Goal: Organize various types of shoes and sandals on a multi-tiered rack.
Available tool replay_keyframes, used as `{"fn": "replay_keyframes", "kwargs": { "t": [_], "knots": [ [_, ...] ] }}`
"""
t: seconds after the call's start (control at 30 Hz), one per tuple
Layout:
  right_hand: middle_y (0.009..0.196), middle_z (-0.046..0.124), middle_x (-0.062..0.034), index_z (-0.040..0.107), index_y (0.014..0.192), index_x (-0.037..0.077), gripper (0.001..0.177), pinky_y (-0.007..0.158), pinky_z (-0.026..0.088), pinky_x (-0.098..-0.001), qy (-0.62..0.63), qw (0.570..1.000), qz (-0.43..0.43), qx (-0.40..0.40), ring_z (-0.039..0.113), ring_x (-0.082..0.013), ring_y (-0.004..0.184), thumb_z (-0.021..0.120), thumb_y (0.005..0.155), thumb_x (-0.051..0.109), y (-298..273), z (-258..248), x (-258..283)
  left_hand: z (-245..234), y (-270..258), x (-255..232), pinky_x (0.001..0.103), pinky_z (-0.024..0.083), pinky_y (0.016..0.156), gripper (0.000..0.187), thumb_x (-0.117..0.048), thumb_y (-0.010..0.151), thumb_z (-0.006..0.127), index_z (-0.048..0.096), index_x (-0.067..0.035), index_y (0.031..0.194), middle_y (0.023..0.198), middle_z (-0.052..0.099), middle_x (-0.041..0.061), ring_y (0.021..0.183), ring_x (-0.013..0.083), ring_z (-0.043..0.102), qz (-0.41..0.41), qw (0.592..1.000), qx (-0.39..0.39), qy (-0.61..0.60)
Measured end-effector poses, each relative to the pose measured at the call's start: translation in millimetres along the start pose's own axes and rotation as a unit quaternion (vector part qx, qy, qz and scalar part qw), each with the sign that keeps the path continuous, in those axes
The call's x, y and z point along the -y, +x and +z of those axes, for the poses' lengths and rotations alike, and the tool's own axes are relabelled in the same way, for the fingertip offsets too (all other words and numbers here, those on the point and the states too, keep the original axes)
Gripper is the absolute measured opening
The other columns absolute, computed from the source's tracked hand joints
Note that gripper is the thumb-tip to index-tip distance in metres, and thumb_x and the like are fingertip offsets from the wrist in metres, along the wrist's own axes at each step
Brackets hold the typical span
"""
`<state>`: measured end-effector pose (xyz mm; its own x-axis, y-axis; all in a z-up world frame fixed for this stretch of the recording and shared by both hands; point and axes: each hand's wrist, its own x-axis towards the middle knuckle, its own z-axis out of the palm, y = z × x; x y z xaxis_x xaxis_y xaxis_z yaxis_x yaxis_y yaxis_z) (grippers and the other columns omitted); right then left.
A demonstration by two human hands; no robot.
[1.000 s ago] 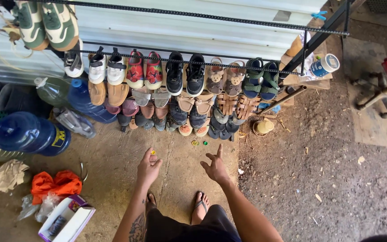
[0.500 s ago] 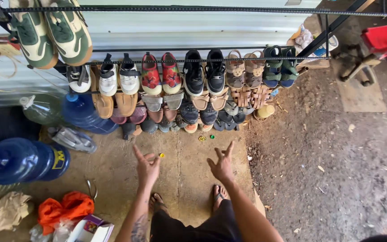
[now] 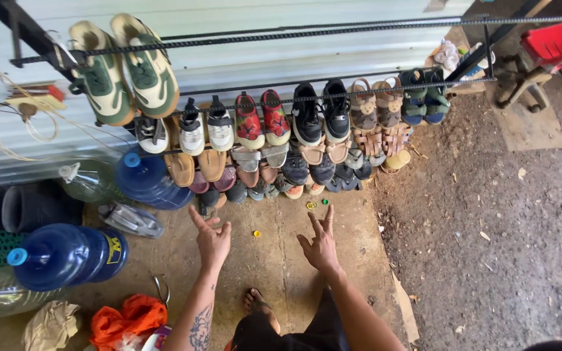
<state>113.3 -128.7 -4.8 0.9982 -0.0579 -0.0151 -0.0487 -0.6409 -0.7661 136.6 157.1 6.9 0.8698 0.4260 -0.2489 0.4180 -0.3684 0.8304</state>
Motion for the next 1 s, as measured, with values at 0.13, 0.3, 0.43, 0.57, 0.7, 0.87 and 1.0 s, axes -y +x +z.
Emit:
{"fn": "replay_keyframes", "kwargs": {
  "t": [0.13,0.3,0.43,0.57,0.7,0.87,1.0],
  "knots": [
    [0.169,0.001,-0.0248,0.05,0.147,0.011,0.075,0.071,0.063,-0.0356,0.009,1.0,-0.006,0.008,0.063,-0.0322,0.112,0.081,0.079,0.017,10.0,-1.5,7.4,6.9,9.4,2.7,0.041,0.06,0.076,0.097,-0.009,0.087,0.074,0.011,-0.014,0.161,0.114,0.068,0.018,0.086,0.0279,0.075,0.027,0.999,-0.022,-0.025],
    [0.17,0.004,-0.0237,0.048,0.148,0.01,0.074,0.073,0.064,-0.0335,0.058,0.997,-0.051,0.026,0.065,-0.0312,0.111,0.079,0.08,0.015,42.3,-22.4,34.5,26.7,24.7,2.8,0.035,0.062,0.071,0.055,-0.006,0.083,0.079,0.053,-0.004,0.131,0.114,0.062,0.018,0.095,0.0265,0.069,0.212,0.971,-0.108,-0.036],
    [0.167,0.006,-0.0248,0.049,0.145,0.006,0.074,0.07,0.063,-0.0354,0.05,0.988,-0.146,-0.02,0.057,-0.0353,0.127,0.082,0.079,0.011,73.8,-54.0,72.3,9.6,19.0,-51.9,0.035,0.058,0.072,0.058,-0.008,0.083,0.077,0.05,-0.005,0.134,0.11,0.063,0.014,0.081,0.0221,0.072,0.13,0.982,-0.113,-0.077],
    [0.169,0.01,-0.0234,0.048,0.146,0.005,0.069,0.075,0.065,-0.0331,0.104,0.97,-0.216,-0.035,0.058,-0.0328,0.128,0.076,0.083,0.009,100.7,-89.9,110.9,-5.9,15.0,-99.4,0.035,0.056,0.073,0.055,-0.005,0.083,0.077,0.053,-0.005,0.132,0.112,0.061,0.015,0.082,0.0206,0.069,0.232,0.952,-0.188,-0.068],
    [0.17,0.02,-0.0185,0.05,0.144,0.008,0.063,0.074,0.065,-0.0314,0.134,0.971,-0.193,-0.042,0.066,-0.0268,0.121,0.074,0.086,0.011,115.5,-125.2,140.7,-19.8,7.9,-134.9,0.029,0.056,0.068,0.024,-0.006,0.088,0.076,0.067,-0.008,0.11,0.101,0.065,0.008,0.083,0.0178,0.067,0.274,0.936,-0.209,-0.077],
    [0.165,0.027,-0.0215,0.051,0.145,0.005,0.06,0.08,0.066,-0.0323,0.149,0.947,-0.271,-0.089,0.055,-0.0327,0.135,0.072,0.09,0.008,129.1,-152.9,140.4,-24.2,-8.4,-167.7,0.025,0.051,0.066,0.012,-0.012,0.09,0.078,0.071,-0.005,0.096,0.091,0.067,0.003,0.079,0.0119,0.064,0.312,0.921,-0.204,-0.116],
    [0.161,0.031,-0.0224,0.055,0.141,0.003,0.055,0.079,0.065,-0.0334,0.139,0.949,-0.257,-0.115,0.057,-0.0334,0.131,0.073,0.09,0.007,127.1,-184.8,136.9,-14.7,-16.5,-187.5,0.024,0.05,0.065,0.015,-0.018,0.096,0.079,0.075,-0.003,0.096,0.084,0.069,0.004,0.072,0.0079,0.062,0.253,0.94,-0.17,-0.153]
  ]
}}
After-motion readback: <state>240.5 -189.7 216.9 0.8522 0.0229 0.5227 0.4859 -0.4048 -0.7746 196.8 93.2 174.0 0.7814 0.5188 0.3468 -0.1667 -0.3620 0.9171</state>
